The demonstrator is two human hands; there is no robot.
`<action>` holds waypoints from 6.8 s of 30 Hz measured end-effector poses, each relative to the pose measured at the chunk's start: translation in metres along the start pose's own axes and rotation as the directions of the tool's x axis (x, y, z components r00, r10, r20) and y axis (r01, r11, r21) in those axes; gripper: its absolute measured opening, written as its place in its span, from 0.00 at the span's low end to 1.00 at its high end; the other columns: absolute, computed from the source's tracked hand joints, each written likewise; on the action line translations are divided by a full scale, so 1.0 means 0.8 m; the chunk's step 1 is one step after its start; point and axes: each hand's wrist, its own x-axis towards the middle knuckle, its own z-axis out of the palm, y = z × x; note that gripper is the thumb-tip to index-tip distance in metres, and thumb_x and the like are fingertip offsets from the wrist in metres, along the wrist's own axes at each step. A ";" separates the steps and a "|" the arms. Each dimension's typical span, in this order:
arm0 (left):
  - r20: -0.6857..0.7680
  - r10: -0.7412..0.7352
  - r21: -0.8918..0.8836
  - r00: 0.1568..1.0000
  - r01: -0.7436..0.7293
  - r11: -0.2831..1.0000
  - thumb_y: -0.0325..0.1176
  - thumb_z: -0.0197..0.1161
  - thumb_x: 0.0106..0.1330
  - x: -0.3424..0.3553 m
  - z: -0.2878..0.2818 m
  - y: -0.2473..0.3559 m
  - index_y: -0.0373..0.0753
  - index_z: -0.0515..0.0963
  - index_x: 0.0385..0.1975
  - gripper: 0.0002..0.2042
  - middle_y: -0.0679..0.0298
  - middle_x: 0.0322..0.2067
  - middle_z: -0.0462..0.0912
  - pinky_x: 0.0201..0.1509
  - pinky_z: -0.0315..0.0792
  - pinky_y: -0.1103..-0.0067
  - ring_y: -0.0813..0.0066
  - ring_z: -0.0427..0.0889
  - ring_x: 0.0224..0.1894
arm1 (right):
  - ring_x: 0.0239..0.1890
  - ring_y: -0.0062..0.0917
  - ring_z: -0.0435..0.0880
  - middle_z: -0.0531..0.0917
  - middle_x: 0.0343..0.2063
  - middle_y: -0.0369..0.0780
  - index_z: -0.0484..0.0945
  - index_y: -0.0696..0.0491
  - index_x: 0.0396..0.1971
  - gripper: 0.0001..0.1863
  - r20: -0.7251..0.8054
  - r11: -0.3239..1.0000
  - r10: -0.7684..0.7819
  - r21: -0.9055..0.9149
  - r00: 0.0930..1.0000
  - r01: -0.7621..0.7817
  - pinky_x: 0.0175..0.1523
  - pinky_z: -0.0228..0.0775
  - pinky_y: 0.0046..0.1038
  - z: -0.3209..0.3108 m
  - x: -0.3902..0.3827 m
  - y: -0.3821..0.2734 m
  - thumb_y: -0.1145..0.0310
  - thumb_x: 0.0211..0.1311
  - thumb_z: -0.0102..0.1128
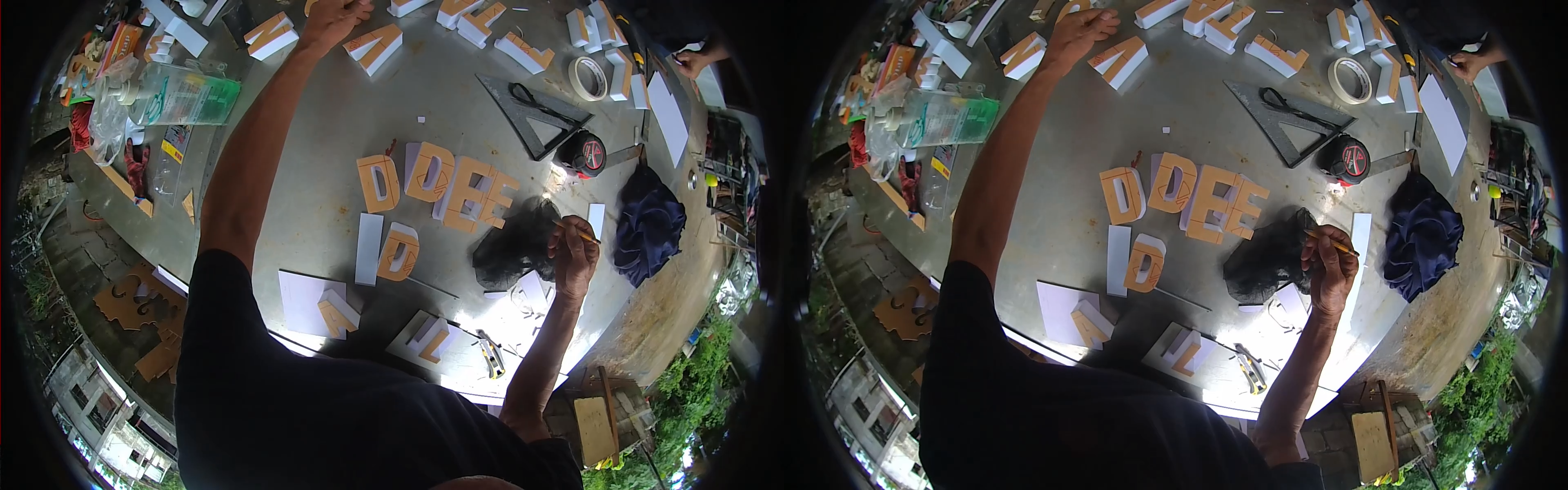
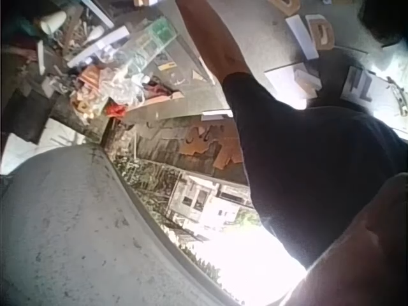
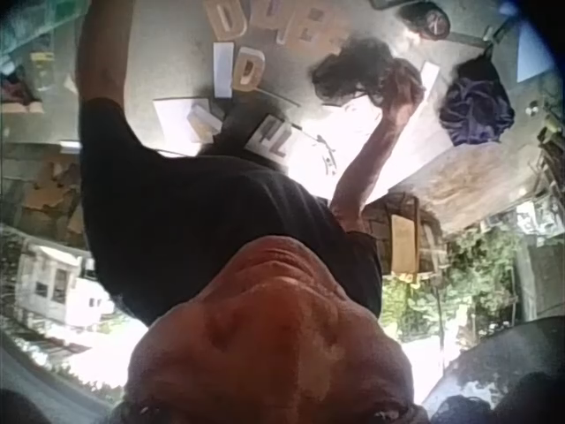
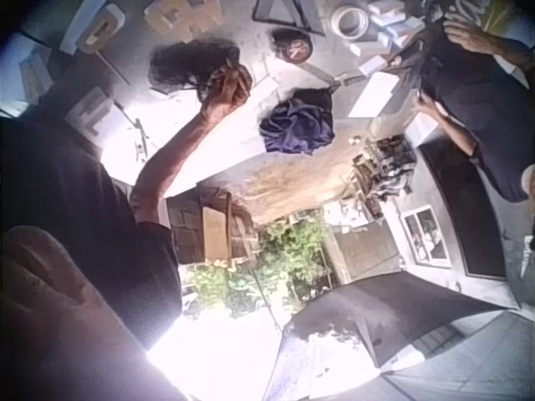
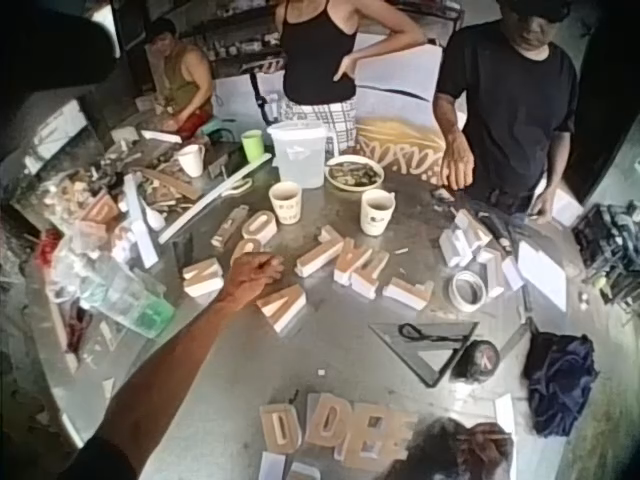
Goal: Using a utility knife to manually cut out a letter from a white signage board on a production table.
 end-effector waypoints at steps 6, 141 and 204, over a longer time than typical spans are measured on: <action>-0.037 0.228 0.374 0.973 -0.198 0.906 0.37 0.73 0.64 -0.092 0.008 0.039 0.45 0.82 0.56 0.20 0.60 0.44 0.89 0.52 0.79 0.74 0.69 0.88 0.43 | 0.27 0.18 0.81 0.86 0.31 0.37 0.82 0.55 0.45 0.11 -0.041 0.999 0.024 -0.036 0.999 -0.026 0.27 0.68 0.20 -0.020 -0.025 0.010 0.65 0.72 0.62; 0.452 -0.373 -0.040 0.810 0.436 0.899 0.29 0.63 0.69 -0.580 0.171 0.158 0.35 0.83 0.52 0.13 0.63 0.25 0.86 0.29 0.71 0.82 0.83 0.78 0.23 | 0.36 0.40 0.89 0.87 0.36 0.46 0.77 0.52 0.53 0.18 0.190 0.095 -0.732 -0.923 0.654 0.374 0.44 0.82 0.36 -0.103 0.299 -0.082 0.70 0.64 0.62; 0.180 -0.416 -0.023 0.891 0.426 0.904 0.29 0.66 0.69 -0.610 0.086 0.145 0.38 0.84 0.50 0.11 0.66 0.21 0.84 0.29 0.69 0.83 0.85 0.79 0.22 | 0.51 0.36 0.87 0.89 0.45 0.41 0.82 0.48 0.56 0.33 0.005 0.271 -0.376 -0.956 0.927 0.115 0.59 0.74 0.36 -0.211 0.339 -0.029 0.41 0.56 0.67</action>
